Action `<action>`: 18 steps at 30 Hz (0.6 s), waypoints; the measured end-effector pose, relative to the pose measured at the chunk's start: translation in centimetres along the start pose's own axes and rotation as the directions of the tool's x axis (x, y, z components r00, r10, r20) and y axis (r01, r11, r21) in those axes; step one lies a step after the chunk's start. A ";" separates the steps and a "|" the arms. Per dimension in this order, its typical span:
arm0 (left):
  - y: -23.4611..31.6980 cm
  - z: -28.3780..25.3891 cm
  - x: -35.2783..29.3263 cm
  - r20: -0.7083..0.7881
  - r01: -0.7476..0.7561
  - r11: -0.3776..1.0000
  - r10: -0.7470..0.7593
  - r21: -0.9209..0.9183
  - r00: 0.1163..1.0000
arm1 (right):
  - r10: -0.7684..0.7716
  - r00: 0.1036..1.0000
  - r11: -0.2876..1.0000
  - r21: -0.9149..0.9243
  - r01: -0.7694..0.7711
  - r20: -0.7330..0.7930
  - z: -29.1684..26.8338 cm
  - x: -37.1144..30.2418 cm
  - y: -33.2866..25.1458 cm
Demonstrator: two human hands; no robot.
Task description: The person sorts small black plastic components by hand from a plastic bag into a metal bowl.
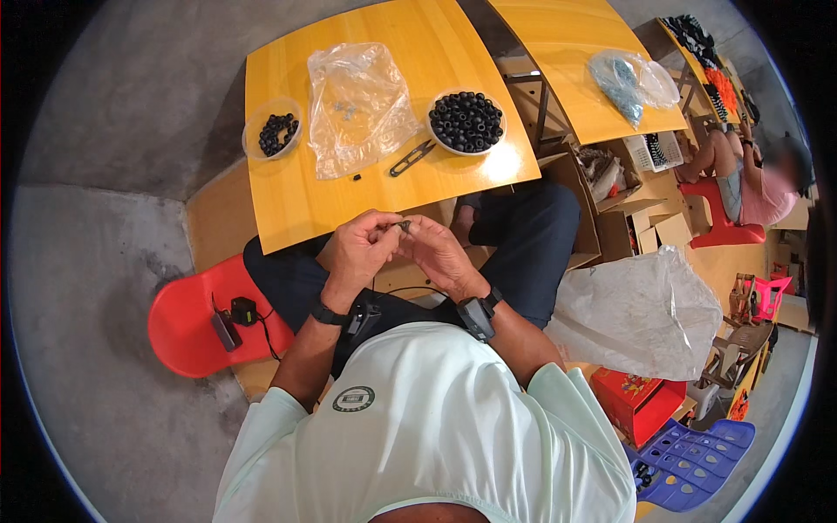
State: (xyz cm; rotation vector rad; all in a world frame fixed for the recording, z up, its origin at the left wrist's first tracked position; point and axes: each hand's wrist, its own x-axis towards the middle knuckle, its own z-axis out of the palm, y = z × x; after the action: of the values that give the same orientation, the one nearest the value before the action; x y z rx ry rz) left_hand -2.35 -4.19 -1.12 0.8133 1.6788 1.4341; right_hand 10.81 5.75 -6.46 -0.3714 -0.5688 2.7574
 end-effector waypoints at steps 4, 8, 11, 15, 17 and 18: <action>0.5 0.3 -0.1 -0.049 -0.083 0.982 0.092 0.171 0.995 | -0.025 0.997 0.996 -0.087 0.018 -0.079 0.3 -0.1 0.1; 0.6 0.2 -0.1 -0.011 -0.182 0.945 0.192 0.273 0.981 | -0.007 0.986 0.988 -0.156 -0.019 -0.168 0.1 -0.2 0.2; 0.4 0.1 -0.1 -0.001 -0.173 0.949 0.180 0.265 0.984 | 0.016 0.991 0.995 -0.095 -0.029 -0.135 -0.3 -0.1 0.5; 0.1 -0.1 -0.2 0.000 -0.176 0.953 0.182 0.245 0.983 | 0.030 0.991 0.997 -0.061 -0.038 -0.130 -0.3 -0.2 0.5; 0.1 -0.3 -0.1 0.024 -0.204 0.934 0.206 0.294 0.978 | 0.048 0.986 0.986 -0.148 -0.072 -0.161 0.0 -0.4 0.2; 0.1 -0.4 0.0 0.051 -0.233 0.911 0.229 0.341 0.972 | 0.048 0.986 0.986 -0.148 -0.072 -0.161 0.1 -0.5 0.2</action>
State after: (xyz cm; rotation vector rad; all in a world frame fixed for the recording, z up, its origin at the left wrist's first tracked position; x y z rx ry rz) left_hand -2.66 -4.34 -1.02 1.2474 1.9075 1.2986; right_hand 11.18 5.39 -6.35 -0.6456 -0.7416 2.7161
